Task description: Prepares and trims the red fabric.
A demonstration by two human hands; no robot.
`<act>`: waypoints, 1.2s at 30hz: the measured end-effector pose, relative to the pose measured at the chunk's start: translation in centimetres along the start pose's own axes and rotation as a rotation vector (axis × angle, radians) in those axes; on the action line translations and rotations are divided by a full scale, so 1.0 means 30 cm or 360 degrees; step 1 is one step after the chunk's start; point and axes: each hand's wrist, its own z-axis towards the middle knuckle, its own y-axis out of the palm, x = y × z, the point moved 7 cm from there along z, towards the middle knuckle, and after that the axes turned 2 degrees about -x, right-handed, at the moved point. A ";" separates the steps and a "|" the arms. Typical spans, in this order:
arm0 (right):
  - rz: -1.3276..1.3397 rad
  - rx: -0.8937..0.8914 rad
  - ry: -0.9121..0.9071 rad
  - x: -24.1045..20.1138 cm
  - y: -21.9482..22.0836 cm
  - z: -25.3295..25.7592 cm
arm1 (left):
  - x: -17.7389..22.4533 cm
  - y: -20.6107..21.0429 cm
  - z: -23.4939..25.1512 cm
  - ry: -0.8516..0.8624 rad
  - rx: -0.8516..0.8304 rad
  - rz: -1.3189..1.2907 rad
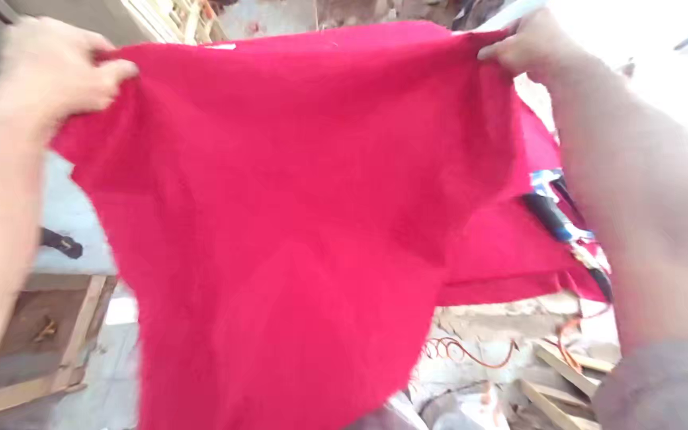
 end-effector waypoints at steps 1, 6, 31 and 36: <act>0.0010 0.0018 0.0072 0.050 0.085 0.069 | 0.082 0.078 0.058 -0.0086 -0.0047 0.0031; -0.0259 -0.0010 0.0077 0.191 0.486 0.186 | 0.259 0.532 0.161 -0.0205 0.0024 -0.0150; -0.0611 -0.0270 -0.0099 0.503 0.716 -0.570 | 0.245 0.969 -0.883 -0.0576 -0.0261 -0.0313; -0.0510 -0.0125 -0.0408 -0.062 0.767 -0.658 | 0.337 0.920 -0.853 -0.0554 0.0023 -0.0397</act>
